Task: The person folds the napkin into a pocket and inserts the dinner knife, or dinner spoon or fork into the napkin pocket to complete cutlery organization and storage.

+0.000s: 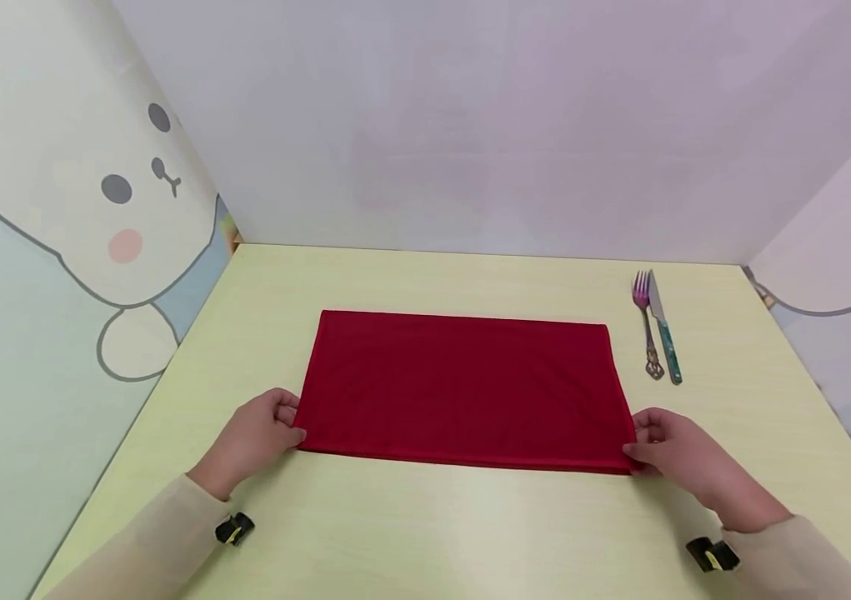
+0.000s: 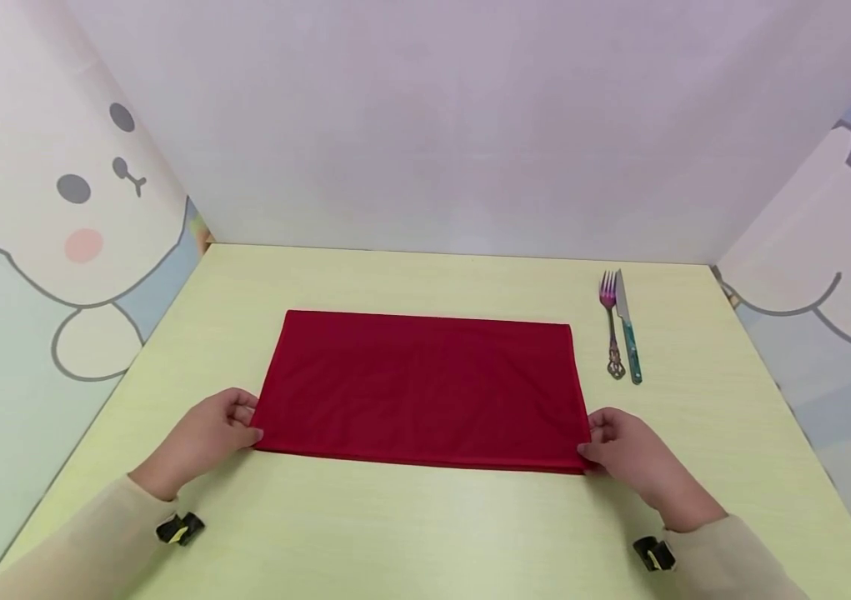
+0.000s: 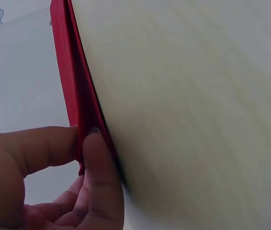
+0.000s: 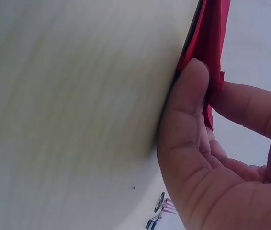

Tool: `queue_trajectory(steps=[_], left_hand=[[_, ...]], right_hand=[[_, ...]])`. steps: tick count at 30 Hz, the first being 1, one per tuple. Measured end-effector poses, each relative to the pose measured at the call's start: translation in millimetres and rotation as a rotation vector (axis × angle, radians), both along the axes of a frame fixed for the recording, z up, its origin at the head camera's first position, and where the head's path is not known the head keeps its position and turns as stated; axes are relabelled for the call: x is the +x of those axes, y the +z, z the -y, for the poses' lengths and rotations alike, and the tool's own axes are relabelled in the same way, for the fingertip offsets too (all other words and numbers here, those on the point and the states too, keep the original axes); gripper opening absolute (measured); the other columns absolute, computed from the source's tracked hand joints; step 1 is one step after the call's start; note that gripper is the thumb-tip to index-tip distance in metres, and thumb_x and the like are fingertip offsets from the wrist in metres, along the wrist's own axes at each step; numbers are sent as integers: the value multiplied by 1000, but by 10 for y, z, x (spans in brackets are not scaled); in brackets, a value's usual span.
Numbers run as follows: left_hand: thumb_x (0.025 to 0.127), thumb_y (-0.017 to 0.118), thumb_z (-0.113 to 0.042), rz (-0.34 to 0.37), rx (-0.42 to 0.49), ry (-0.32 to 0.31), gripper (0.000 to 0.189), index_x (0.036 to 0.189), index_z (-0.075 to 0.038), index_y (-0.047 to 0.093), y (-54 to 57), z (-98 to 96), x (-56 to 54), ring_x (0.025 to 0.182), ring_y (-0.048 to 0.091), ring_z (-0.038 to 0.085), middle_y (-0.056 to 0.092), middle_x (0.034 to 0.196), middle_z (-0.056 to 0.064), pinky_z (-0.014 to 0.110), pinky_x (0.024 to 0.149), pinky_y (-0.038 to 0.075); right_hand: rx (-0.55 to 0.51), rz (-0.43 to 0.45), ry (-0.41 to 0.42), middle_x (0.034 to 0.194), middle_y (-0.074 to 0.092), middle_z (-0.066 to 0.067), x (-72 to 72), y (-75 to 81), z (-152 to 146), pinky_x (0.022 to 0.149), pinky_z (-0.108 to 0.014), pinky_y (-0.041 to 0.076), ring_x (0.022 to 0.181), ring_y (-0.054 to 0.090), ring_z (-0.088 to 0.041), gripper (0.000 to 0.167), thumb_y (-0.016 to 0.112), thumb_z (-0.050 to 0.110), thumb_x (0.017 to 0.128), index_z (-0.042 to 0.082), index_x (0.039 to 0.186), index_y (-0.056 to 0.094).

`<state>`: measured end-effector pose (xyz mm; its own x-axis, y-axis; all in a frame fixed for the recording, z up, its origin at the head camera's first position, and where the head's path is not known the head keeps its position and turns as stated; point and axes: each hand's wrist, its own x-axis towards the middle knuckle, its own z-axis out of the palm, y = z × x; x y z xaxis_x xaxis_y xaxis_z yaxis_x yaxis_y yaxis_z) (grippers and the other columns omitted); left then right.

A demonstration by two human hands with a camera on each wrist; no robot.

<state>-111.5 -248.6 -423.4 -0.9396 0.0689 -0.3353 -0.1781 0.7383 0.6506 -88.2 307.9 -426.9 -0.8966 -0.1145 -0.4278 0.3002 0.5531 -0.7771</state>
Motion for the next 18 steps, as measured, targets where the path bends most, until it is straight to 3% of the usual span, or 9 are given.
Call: queue_trajectory(steps=[5,18], left_hand=[[89,75,-10,1,-26,-20,38,120,4,58,44,-5,-4,87,55,23,60,96,7,36,75,49],[88,75,-9,-6,-73,-30,37,118,4,58,47,-20,-5,86,55,23,59,94,6,37,75,48]], right_hand=[[-1,-17,19,87,58,-8,-5,-2,-6,68,-30,59,76,63,-18,32,70,-1,94,-13,117,51],[212,-51,66,101,64,-10,-21,-3,66,71,-33,53,91,61,-23,39,77,6,90,-10,120,55]])
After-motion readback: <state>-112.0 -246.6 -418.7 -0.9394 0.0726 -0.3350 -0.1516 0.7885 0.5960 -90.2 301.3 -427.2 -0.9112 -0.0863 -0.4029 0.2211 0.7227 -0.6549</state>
